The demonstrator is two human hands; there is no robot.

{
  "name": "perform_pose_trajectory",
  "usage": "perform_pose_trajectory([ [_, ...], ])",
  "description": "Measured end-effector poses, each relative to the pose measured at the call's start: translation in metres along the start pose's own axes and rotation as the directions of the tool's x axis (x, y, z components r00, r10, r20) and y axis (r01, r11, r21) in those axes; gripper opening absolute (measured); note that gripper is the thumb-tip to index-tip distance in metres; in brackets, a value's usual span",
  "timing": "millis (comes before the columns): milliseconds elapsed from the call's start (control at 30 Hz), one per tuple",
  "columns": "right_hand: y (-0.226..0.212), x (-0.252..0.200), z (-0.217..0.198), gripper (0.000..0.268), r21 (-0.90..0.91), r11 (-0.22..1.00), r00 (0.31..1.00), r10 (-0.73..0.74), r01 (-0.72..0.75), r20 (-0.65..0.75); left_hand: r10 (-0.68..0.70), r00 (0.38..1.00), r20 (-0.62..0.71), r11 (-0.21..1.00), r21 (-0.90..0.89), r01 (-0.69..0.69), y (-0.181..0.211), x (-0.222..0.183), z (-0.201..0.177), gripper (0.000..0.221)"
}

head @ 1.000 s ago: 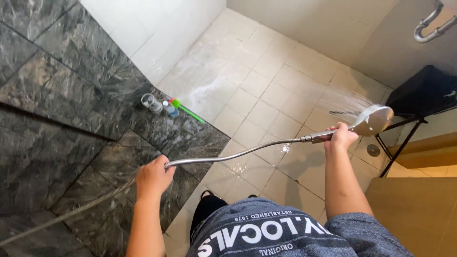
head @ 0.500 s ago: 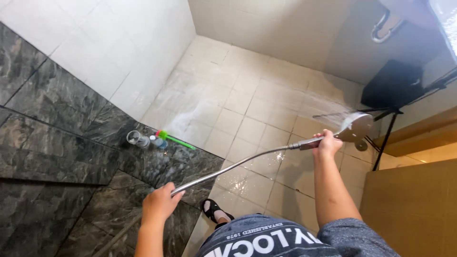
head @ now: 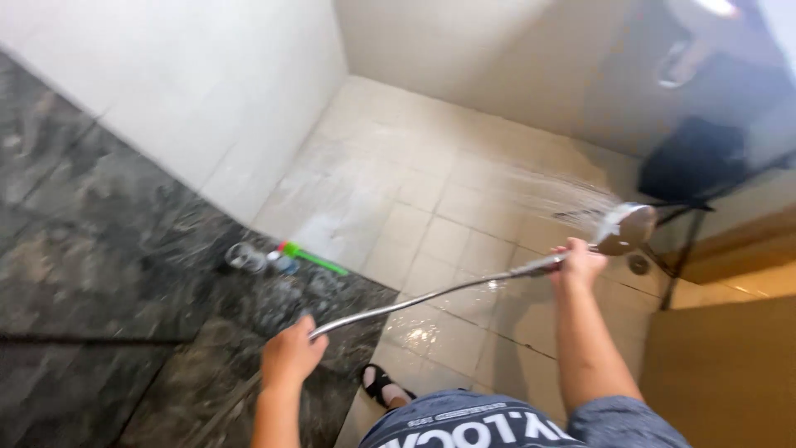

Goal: Scrub the bathroom floor with a brush and cleaning liquid.

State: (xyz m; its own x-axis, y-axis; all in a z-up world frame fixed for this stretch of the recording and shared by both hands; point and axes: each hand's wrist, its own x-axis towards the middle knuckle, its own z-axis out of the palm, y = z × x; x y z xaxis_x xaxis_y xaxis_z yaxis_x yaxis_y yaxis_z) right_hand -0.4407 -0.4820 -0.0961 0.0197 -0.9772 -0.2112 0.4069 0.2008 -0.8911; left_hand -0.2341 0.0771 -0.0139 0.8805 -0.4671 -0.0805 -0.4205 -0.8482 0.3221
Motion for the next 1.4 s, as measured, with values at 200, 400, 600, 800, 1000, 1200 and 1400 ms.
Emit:
perform_pose_trajectory([
  [200, -0.010, 0.006, 0.020, 0.021, 0.010, 1.000, 0.999, 0.029, -0.029, 0.031, -0.036, 0.998, 0.054, 0.999, 0.032, 0.035, 0.013, 0.016, 0.001, 0.031],
  [400, -0.005, 0.009, 0.039, 0.018, -0.106, 0.990, 0.992, 0.100, -0.091, 0.080, -0.023, 1.000, -0.021, 0.999, -0.033, 0.022, 0.019, 0.013, -0.010, 0.027],
  [600, 0.022, -0.002, 0.061, 0.013, -0.148, 0.985, 0.982, 0.114, -0.092, 0.148, -0.045, 0.998, -0.044, 0.998, -0.053, 0.043, 0.000, 0.014, -0.004, 0.029],
  [800, 0.038, -0.024, 0.072, 0.012, -0.256, 0.958, 0.949, 0.191, -0.125, 0.249, -0.118, 0.991, 0.062, 0.992, -0.031, 0.120, -0.017, 0.015, -0.010, 0.038],
  [1000, 0.033, -0.048, 0.091, 0.016, -0.302, 0.933, 0.922, 0.281, -0.198, 0.266, -0.198, 0.964, 0.178, 0.979, -0.007, 0.202, -0.019, 0.024, -0.032, 0.060],
  [1200, 0.046, -0.049, 0.094, 0.015, -0.258, 0.948, 0.935, 0.251, -0.186, 0.249, -0.210, 0.969, 0.133, 0.972, -0.076, 0.221, -0.037, 0.045, -0.017, 0.054],
  [1400, 0.055, -0.028, 0.087, 0.010, -0.247, 0.939, 0.902, 0.309, -0.239, 0.301, -0.195, 0.980, -0.033, 0.961, -0.206, 0.184, -0.054, 0.055, -0.020, 0.046],
])
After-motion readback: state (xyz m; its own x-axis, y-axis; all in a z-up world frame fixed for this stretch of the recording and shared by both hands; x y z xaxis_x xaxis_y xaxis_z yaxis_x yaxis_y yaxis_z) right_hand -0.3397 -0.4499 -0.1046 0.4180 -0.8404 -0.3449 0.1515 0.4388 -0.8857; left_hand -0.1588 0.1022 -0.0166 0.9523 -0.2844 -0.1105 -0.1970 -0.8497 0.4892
